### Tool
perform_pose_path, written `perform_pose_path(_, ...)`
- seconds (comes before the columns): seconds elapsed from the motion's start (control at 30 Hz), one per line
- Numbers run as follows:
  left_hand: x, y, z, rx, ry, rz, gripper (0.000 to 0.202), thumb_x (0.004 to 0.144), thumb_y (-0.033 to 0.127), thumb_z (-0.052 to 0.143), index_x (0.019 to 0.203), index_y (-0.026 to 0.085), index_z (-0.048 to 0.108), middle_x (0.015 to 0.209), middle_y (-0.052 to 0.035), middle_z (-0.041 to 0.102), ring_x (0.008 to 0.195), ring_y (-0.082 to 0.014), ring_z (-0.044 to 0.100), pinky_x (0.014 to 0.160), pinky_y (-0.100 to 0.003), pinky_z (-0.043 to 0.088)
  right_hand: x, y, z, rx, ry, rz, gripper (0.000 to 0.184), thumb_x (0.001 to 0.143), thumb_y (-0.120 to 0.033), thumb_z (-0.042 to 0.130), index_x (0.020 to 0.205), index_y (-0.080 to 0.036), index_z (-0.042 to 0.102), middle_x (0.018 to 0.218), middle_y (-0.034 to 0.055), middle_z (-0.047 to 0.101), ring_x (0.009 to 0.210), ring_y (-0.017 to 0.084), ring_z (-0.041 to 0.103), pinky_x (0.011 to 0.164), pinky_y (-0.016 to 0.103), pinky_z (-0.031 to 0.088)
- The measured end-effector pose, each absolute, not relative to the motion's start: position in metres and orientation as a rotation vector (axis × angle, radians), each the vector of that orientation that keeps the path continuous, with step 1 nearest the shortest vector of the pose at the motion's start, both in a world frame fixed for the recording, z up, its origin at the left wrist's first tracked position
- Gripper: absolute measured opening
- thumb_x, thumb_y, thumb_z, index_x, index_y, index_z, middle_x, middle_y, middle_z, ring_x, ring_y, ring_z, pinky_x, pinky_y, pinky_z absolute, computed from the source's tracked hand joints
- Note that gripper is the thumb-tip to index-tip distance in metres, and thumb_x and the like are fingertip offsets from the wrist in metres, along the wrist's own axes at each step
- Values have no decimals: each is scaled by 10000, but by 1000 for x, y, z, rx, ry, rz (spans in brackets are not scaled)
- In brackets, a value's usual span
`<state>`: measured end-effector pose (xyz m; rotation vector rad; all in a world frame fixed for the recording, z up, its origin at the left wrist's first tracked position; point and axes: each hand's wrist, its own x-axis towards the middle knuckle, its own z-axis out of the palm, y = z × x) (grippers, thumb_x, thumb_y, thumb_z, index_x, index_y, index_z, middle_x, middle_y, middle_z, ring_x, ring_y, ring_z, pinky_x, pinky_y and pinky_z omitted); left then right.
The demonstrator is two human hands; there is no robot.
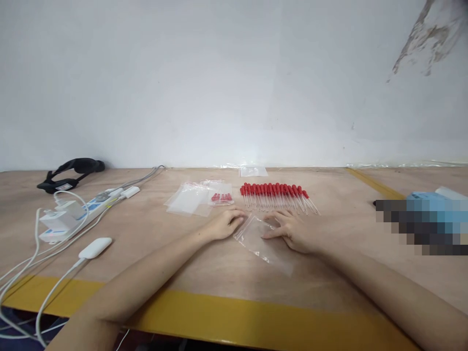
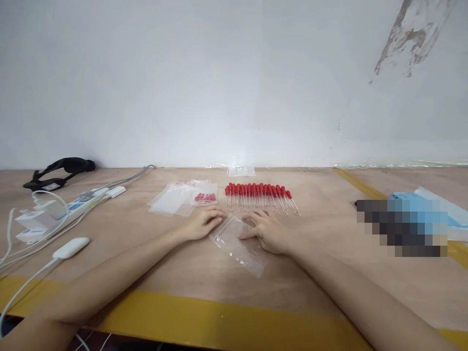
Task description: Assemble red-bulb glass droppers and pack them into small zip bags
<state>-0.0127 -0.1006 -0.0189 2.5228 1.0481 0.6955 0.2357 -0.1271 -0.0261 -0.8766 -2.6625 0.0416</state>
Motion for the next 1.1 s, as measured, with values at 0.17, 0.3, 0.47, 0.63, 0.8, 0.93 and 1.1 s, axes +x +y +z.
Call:
perform_pose_path(0.17, -22, -101, -22, 2510, 960, 748, 235, 832, 232, 449, 1000, 174, 604, 952, -62, 618, 872, -168, 570, 787, -301, 456, 235, -126, -35, -996, -2346, 70, 297, 840, -261, 397, 1042, -278, 615, 1099, 62, 551, 993, 218, 498, 848, 426, 377)
perform_pose_path(0.3, -22, -107, -24, 2526, 859, 708, 244, 822, 233, 473, 1022, 171, 599, 1001, -65, 625, 925, -167, 568, 830, -299, 446, 218, -144, -37, -1266, -2334, 142, 467, 807, -522, 406, 1107, -205, 572, 1135, 103, 548, 1031, 265, 490, 871, 446, 376)
perform_pose_path(0.47, -22, -108, -24, 2571, 675, 661, 275, 854, 238, 430, 1066, 177, 594, 1097, -72, 604, 1013, -158, 552, 899, -290, 419, 219, -145, -34, -1215, -2531, 222, 582, 796, -550, 403, 1256, -196, 449, 1287, 92, 444, 1163, 275, 389, 956, 454, 317)
perform_pose_path(0.63, -23, -113, -18, 2658, 571, 535, 307, 879, 263, 386, 1114, 202, 574, 1134, -74, 592, 1094, -168, 509, 977, -339, 356, 232, -130, -25, -1010, -2686, 446, 569, 815, -525, 403, 1314, -255, 357, 1362, 29, 353, 1256, 248, 284, 1045, 469, 182)
perform_pose_path(0.8, -29, -120, -7, 2828, 508, 248, 367, 864, 314, 420, 1227, 282, 464, 1323, -32, 415, 1266, -196, 300, 1072, -442, 128, 234, -125, -24, -936, -2703, 510, 566, 805, -520, 432, 1308, -272, 359, 1361, 18, 352, 1259, 243, 284, 1052, 483, 157)
perform_pose_path(0.93, -33, -126, -1, 2811, 565, 161, 338, 844, 364, 452, 1179, 358, 494, 1403, 18, 257, 1286, -227, 248, 1063, -475, 84, 238, -123, -32, -1000, -2608, 410, 585, 784, -538, 453, 1285, -240, 404, 1336, 62, 390, 1231, 248, 332, 1015, 460, 265)
perform_pose_path(1.1, -37, -127, -6, 2818, 564, 207, 348, 834, 383, 463, 1176, 339, 507, 1429, -16, 181, 1294, -244, 225, 1055, -461, 118, 245, -124, -38, -1107, -2492, 325, 550, 821, -515, 398, 1288, -224, 399, 1309, 80, 423, 1192, 234, 389, 980, 439, 327)
